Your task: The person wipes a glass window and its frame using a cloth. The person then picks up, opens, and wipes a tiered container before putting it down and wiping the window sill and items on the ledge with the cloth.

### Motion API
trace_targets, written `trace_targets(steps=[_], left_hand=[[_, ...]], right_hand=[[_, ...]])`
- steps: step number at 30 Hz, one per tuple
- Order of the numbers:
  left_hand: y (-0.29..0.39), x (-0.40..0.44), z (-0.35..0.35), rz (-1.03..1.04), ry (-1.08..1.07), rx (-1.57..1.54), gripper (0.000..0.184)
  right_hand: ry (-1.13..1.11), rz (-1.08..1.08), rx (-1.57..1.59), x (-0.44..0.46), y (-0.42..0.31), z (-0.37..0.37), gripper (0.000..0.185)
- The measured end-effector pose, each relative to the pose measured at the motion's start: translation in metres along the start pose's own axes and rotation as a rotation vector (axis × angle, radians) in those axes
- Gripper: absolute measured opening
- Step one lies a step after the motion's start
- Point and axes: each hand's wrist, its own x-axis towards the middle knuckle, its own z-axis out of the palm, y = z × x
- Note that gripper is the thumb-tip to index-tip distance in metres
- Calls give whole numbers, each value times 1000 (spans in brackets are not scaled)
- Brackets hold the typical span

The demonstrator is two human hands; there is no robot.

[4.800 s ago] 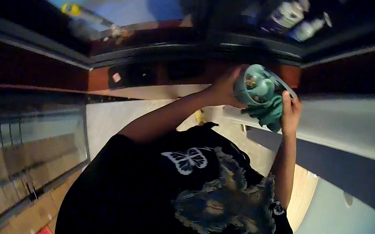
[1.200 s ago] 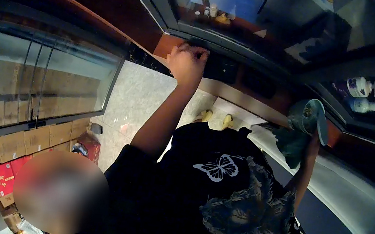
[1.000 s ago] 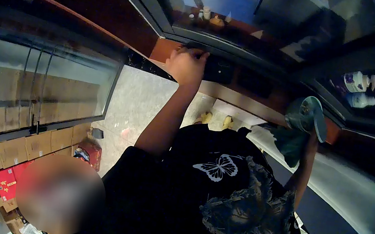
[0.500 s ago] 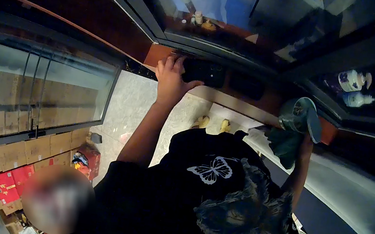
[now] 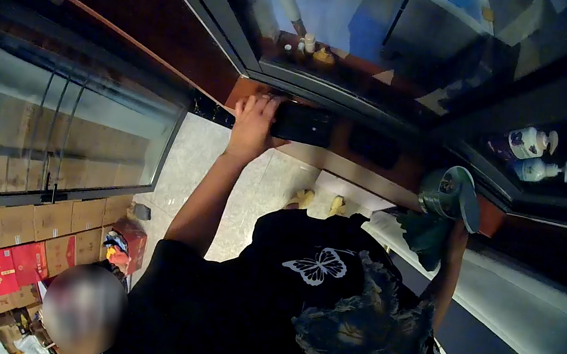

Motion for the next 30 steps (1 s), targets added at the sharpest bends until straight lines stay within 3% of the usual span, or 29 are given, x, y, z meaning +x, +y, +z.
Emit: trace_targets(steps=[4, 7, 10, 16, 23, 24, 25, 28, 30], left_hand=[[-16, -3, -15, 34, 42, 42, 94], [-22, -2, -26, 17, 8, 11, 94], [-33, 0, -26, 9, 8, -13, 93], [-34, -1, -19, -51, 109, -19, 89], [-10, -11, -19, -98, 253, -74, 79], [2, -11, -15, -120, 331, -134, 62], [10, -9, -5, -122, 331, -136, 62], [38, -3, 20, -207, 482, -225, 24], [50, 8, 33, -263, 463, -180, 25]], right_hand=[[31, 103, -67, -23, -42, 12, 70], [-45, -35, -128, -7, -11, -2, 71], [9, 0, 102, -14, -23, 10, 70], [-56, 18, 143, -10, -16, 5, 68], [36, 55, 31, -11, -22, 8, 68], [40, 37, 17, -11, -24, 9, 67], [44, 20, 2, -11, -25, 9, 67], [-22, 11, 44, -4, -9, 2, 67], [-7, 37, -28, -3, -6, 0, 67]])
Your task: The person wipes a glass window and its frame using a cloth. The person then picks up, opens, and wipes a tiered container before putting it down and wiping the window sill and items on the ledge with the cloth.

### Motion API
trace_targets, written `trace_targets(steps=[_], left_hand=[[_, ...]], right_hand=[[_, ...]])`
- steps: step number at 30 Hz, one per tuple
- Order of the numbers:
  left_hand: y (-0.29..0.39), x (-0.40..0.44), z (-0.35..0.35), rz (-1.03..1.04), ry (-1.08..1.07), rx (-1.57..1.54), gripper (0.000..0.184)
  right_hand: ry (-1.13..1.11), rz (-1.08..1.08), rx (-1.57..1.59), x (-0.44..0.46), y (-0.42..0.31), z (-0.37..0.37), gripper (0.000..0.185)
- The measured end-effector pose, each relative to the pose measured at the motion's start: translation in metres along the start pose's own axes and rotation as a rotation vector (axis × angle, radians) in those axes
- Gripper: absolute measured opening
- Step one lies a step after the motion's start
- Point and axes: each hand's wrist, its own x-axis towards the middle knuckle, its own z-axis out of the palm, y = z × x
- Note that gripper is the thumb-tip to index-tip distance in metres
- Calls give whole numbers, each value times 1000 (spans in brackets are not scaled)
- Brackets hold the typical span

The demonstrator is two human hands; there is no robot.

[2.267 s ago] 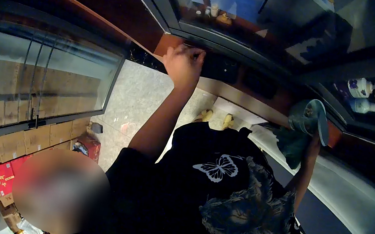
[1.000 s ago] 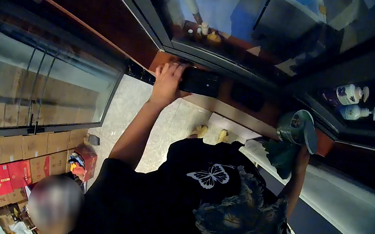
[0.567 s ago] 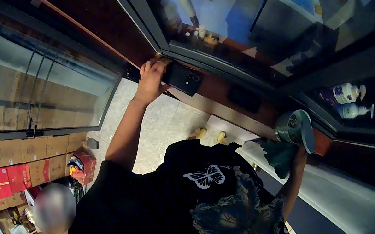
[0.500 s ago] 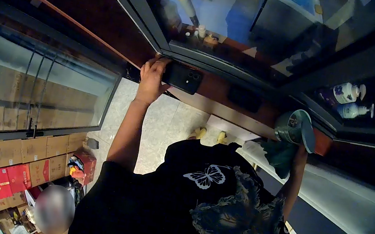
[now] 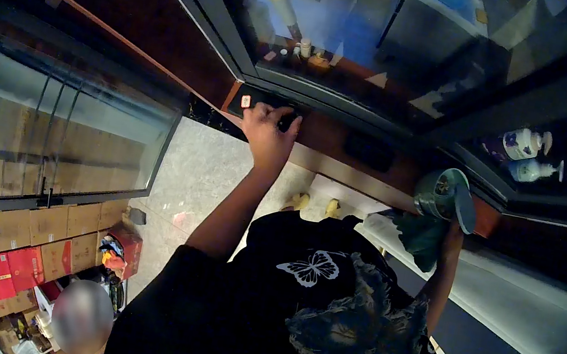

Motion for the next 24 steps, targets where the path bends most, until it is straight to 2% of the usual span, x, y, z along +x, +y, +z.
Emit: trace_targets(steps=[2, 7, 10, 13, 14, 16, 17, 19, 22, 24], left_hand=[[9, 4, 17, -1, 32, 172, 29], [18, 3, 33, -52, 54, 254, 28], [18, -3, 42, -70, 113, 276, 27], [20, -3, 48, -112, 161, 300, 27], [19, -2, 49, -155, 171, 317, 27], [17, -2, 51, -155, 173, 304, 27], [15, -2, 51, -155, 184, 291, 28], [10, -1, 55, -167, 184, 291, 28], [3, -2, 61, -188, 202, 284, 28], [0, -1, 66, -201, 214, 278, 28]], right_hand=[[23, 27, -71, 3, 5, -4, 66], [-1, -157, -28, 12, 26, -7, 68], [-17, -49, 63, -15, -19, 10, 62], [-33, -42, -63, 9, 21, -8, 72], [-33, -36, -64, 0, 5, -1, 72], [-40, -178, 34, -28, -51, 17, 76], [-42, -174, 32, -28, -53, 16, 76], [61, 79, -184, -27, -54, 13, 77], [-15, -31, -207, -15, -24, 7, 77], [-27, -29, -159, -11, -18, 6, 77]])
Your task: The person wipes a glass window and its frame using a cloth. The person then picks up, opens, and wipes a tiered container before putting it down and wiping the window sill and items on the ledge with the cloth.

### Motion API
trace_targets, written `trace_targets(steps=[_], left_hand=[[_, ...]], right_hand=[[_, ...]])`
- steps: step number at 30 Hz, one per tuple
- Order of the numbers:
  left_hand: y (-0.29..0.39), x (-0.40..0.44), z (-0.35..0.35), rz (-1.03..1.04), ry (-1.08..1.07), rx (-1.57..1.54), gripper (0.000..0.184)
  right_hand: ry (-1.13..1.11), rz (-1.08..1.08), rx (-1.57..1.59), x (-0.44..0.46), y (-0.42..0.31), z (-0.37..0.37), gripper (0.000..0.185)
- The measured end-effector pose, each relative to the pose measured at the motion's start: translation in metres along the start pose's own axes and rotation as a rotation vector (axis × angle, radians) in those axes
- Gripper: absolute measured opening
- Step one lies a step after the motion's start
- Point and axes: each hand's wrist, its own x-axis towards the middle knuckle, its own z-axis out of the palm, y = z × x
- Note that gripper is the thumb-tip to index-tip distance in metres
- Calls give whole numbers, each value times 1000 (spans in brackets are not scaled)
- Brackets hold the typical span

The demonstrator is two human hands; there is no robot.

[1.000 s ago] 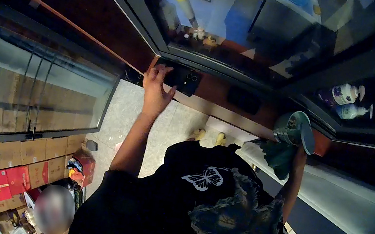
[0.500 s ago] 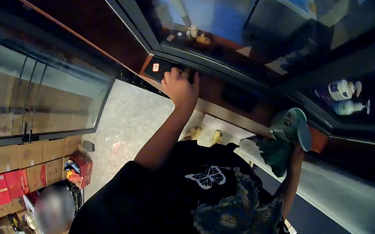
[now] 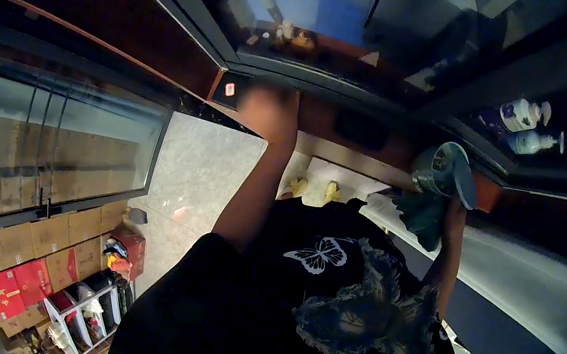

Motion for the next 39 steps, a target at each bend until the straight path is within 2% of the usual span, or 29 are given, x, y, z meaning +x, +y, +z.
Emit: trace_targets(steps=[4, 8, 10, 11, 16, 17, 19, 22, 24, 25, 29, 33, 35, 36, 38, 39], left_hand=[[5, 2, -9, 5, -4, 15, 27], [7, 4, -15, 19, -13, -15, 24], [4, 3, -16, 42, -18, -48, 24], [3, 3, -15, 61, -23, -81, 23], [-5, -2, -17, 188, -17, -204, 22], [-6, -2, -17, 225, -1, -263, 22], [-11, -2, -16, 266, 9, -341, 22], [-14, 2, -18, 323, 5, -442, 24], [-13, 2, -19, 334, -6, -476, 25], [-12, 2, -20, 331, -9, -496, 26], [-3, 3, -39, 312, -7, -554, 26], [27, 8, -67, 404, 18, -599, 24], [47, 4, -70, 494, -68, -770, 23], [59, -2, -68, 468, -164, -893, 22], [83, -13, -65, 386, -485, -1100, 19], [97, -21, -62, 352, -614, -1180, 18]], right_hand=[[18, -70, 17, 10, 20, 2, 77], [45, -62, -22, 1, -12, 1, 76], [-18, 89, -68, -1, -19, -2, 74], [-15, 91, -65, 1, -15, 0, 74], [78, -156, -2, 9, 6, 0, 77], [81, -150, 0, 7, 4, -1, 77], [-47, 35, 48, 3, -3, -1, 77], [-22, 30, -70, 7, -4, 1, 76], [23, -36, 76, 28, 41, 0, 76], [51, -16, 70, 21, 40, -8, 76], [20, -32, 61, -17, -43, 8, 59], [79, 24, 82, -22, -49, 8, 60], [45, -25, 206, -19, -57, 7, 64], [55, -15, 207, -21, -64, 8, 64], [70, 49, 412, -26, -91, 7, 72], [81, 55, 411, -26, -95, 4, 72]])
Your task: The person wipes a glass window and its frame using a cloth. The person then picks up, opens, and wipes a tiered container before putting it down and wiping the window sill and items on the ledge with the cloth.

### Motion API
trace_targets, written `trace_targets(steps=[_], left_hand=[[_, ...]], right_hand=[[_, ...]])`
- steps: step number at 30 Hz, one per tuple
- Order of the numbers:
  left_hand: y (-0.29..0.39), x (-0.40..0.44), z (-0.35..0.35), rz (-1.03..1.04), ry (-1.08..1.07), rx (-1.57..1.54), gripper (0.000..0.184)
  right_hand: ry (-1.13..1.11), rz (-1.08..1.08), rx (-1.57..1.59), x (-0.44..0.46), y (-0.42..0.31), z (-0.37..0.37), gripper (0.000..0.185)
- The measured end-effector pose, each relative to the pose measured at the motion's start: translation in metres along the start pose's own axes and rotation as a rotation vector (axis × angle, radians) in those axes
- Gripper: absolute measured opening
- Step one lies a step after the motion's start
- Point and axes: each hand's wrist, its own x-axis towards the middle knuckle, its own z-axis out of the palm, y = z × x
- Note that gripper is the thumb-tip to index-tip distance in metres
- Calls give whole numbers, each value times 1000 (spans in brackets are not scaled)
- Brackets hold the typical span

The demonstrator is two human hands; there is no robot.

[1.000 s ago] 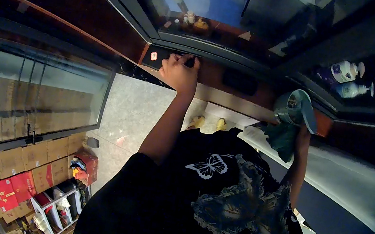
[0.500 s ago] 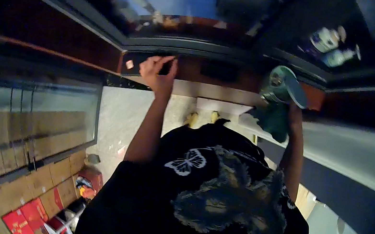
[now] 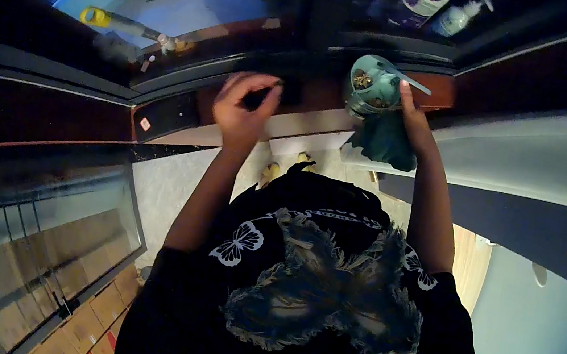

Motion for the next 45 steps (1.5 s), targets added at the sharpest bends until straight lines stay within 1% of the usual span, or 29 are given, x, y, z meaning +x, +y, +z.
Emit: trace_targets(steps=[2, 3, 5, 6, 8, 9, 11, 12, 13, 15, 17, 19, 21, 22, 23, 24, 25, 27, 28, 30, 32, 34, 37, 39, 40, 41, 42, 43, 45], left_hand=[[13, 6, 30, -49, -129, -39, 17], [20, 10, 44, -47, -137, -45, 17], [30, 18, 71, 41, -288, -70, 15], [28, 21, 84, 45, -296, -74, 15], [22, 25, 107, 121, -433, -18, 15], [20, 23, 118, 111, -407, 23, 16], [24, 24, 128, 153, -441, 88, 15], [26, 25, 133, 190, -464, 159, 15], [26, 24, 137, 194, -477, 154, 15], [23, 24, 142, 242, -497, 278, 15], [26, 25, 142, 240, -523, 272, 16], [26, 29, 139, 236, -547, 263, 16], [23, 38, 134, 325, -679, 326, 20], [22, 44, 136, 338, -676, 323, 20], [12, 49, 133, 452, -674, 344, 21], [11, 50, 133, 567, -674, 368, 23], [15, 52, 132, 572, -675, 368, 23], [26, 53, 131, 593, -672, 527, 24], [28, 51, 131, 597, -678, 525, 24], [31, 48, 131, 409, -796, 609, 25], [37, 48, 132, 389, -798, 639, 23], [39, 46, 133, 367, -799, 668, 22], [36, 48, 138, 403, -798, 613, 20], [30, 47, 142, 437, -751, 599, 18], [25, 45, 144, 438, -756, 599, 18], [20, 43, 146, 443, -699, 555, 17], [16, 41, 148, 447, -643, 511, 15], [14, 39, 148, 450, -647, 508, 15], [14, 36, 149, 246, -591, 375, 14]], right_hand=[[-115, 160, 31, 2, -5, -4, 79], [-105, 161, 34, 7, 0, -6, 79], [-100, 27, -13, 15, 13, -8, 81], [-91, 28, -10, 16, 15, -10, 81], [-60, 145, -131, 15, 14, -10, 91], [-46, 185, -168, 15, 13, -9, 95], [1, 1, -196, 16, 17, -7, 100], [14, 5, -190, 21, 23, -11, 100], [-28, 58, -217, 26, 25, -13, 92], [-65, 115, -234, 28, 32, -19, 85], [-138, 110, -211, 17, 16, -19, 82], [-109, 90, -257, 29, 53, -22, 85], [-78, 63, -310, 28, 60, -23, 90], [-14, -7, -263, 18, 48, -16, 88], [43, -71, -218, 17, 45, -4, 85], [45, -72, -215, 22, 49, -5, 85], [1, -59, -234, 27, 48, -7, 83], [-36, -41, -248, 26, 50, -11, 81], [3, -79, -237, 10, 29, -6, 81], [45, -114, -227, 3, 20, -4, 81], [17, -49, -270, 10, 29, -6, 82], [32, -47, -301, 17, 38, -7, 83], [35, -31, -358, 29, 48, -9, 85], [25, -10, -380, 25, 46, -12, 86], [-36, 7, -294, 8, 15, -10, 82], [-95, 22, -210, -1, -3, -10, 78], [-92, 24, -208, 6, 11, -11, 78], [-56, -15, -224, 21, 35, -13, 78], [-17, -49, -236, 24, 42, -16, 79]])
